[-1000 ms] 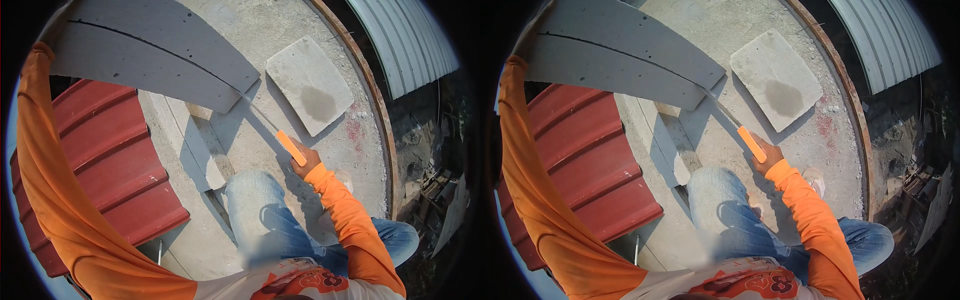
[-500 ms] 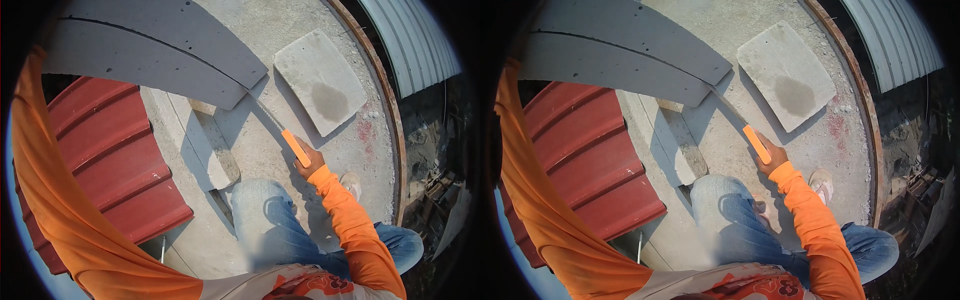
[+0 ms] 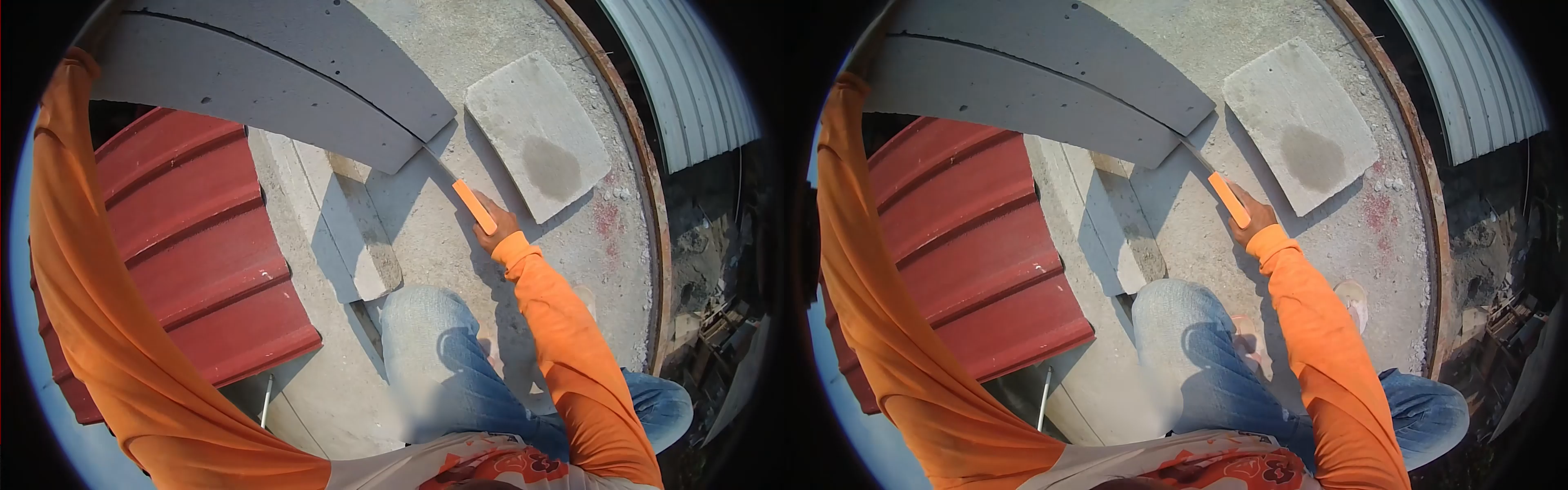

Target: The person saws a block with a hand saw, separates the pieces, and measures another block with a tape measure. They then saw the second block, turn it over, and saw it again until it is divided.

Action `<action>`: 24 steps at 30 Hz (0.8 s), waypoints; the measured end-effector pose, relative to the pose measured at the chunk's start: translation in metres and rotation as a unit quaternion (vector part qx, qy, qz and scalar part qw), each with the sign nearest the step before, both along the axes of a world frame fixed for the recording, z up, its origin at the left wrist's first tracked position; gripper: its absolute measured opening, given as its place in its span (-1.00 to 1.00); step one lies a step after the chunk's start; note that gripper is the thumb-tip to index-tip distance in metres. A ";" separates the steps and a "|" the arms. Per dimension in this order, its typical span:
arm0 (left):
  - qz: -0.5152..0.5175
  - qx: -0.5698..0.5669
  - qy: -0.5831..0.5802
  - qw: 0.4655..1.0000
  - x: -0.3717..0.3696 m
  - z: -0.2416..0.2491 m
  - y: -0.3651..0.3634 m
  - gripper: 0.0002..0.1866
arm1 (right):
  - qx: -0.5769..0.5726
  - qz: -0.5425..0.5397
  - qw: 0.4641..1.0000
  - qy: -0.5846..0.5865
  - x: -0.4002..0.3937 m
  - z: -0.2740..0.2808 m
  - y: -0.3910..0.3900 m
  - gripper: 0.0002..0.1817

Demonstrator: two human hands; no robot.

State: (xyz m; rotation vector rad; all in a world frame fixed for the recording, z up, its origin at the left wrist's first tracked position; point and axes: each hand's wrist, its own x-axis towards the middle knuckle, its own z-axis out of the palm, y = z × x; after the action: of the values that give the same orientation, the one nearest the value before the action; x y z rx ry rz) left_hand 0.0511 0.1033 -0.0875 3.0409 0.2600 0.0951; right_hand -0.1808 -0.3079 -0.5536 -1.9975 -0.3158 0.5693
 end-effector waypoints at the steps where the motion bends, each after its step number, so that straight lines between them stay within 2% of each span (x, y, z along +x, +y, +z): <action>1: 0.002 -0.005 -0.004 1.000 -0.001 0.002 0.000 -0.03 | -0.007 0.014 1.000 -0.017 -0.014 -0.003 -0.028 -0.23; 3: 0.002 -0.015 -0.010 1.000 -0.001 0.005 -0.002 -0.02 | -0.025 0.030 0.998 -0.049 -0.065 0.011 -0.103 -0.18; 5: 0.004 -0.018 -0.008 1.000 0.000 0.003 -0.003 -0.02 | -0.117 0.042 0.991 0.055 -0.103 0.053 -0.170 -0.20; 7: 0.005 -0.020 -0.008 1.000 0.000 0.007 -0.003 -0.02 | -0.131 0.029 0.991 0.021 -0.119 0.116 -0.204 -0.27; 11: 0.005 -0.024 -0.008 1.000 0.001 0.010 -0.002 -0.01 | -0.158 -0.004 0.982 0.102 -0.106 0.240 -0.228 -0.40; 15: 0.011 -0.020 -0.014 1.000 -0.002 0.011 0.002 0.00 | -0.161 0.003 0.986 -0.044 -0.118 0.296 -0.270 -0.50; 17: 0.014 -0.025 -0.011 1.000 -0.004 0.003 0.002 0.00 | -0.151 0.004 0.983 -0.102 -0.118 0.303 -0.275 -0.51; 19: 0.019 -0.027 -0.020 0.999 -0.020 0.010 -0.008 0.00 | -0.111 -0.097 0.971 -0.187 -0.117 0.297 -0.268 -0.53; 20: 0.025 -0.061 0.001 0.998 -0.034 0.012 -0.022 0.01 | -0.121 -0.095 0.969 -0.193 -0.108 0.290 -0.257 -0.51; 21: 0.030 -0.094 0.020 0.995 -0.048 0.014 -0.037 0.01 | -0.103 -0.117 0.969 -0.191 -0.094 0.280 -0.237 -0.55; 22: 0.037 -0.077 -0.014 0.996 -0.057 0.010 -0.039 0.01 | -0.084 -0.140 0.968 -0.189 -0.076 0.268 -0.213 -0.59; 23: 0.044 -0.061 -0.045 0.996 -0.067 0.008 -0.043 0.02 | -0.100 -0.133 0.968 -0.187 -0.055 0.251 -0.193 -0.52; 24: 0.070 -0.071 -0.044 0.994 -0.082 0.011 -0.059 0.02 | -0.105 -0.111 0.947 -0.282 -0.032 0.219 -0.176 -0.45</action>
State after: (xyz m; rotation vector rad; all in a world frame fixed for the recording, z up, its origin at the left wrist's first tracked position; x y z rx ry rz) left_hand -0.0308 0.0445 -0.0762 2.8660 0.4518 0.2093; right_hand -0.2127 -0.4843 -0.3346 -2.3412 -0.3767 -0.1312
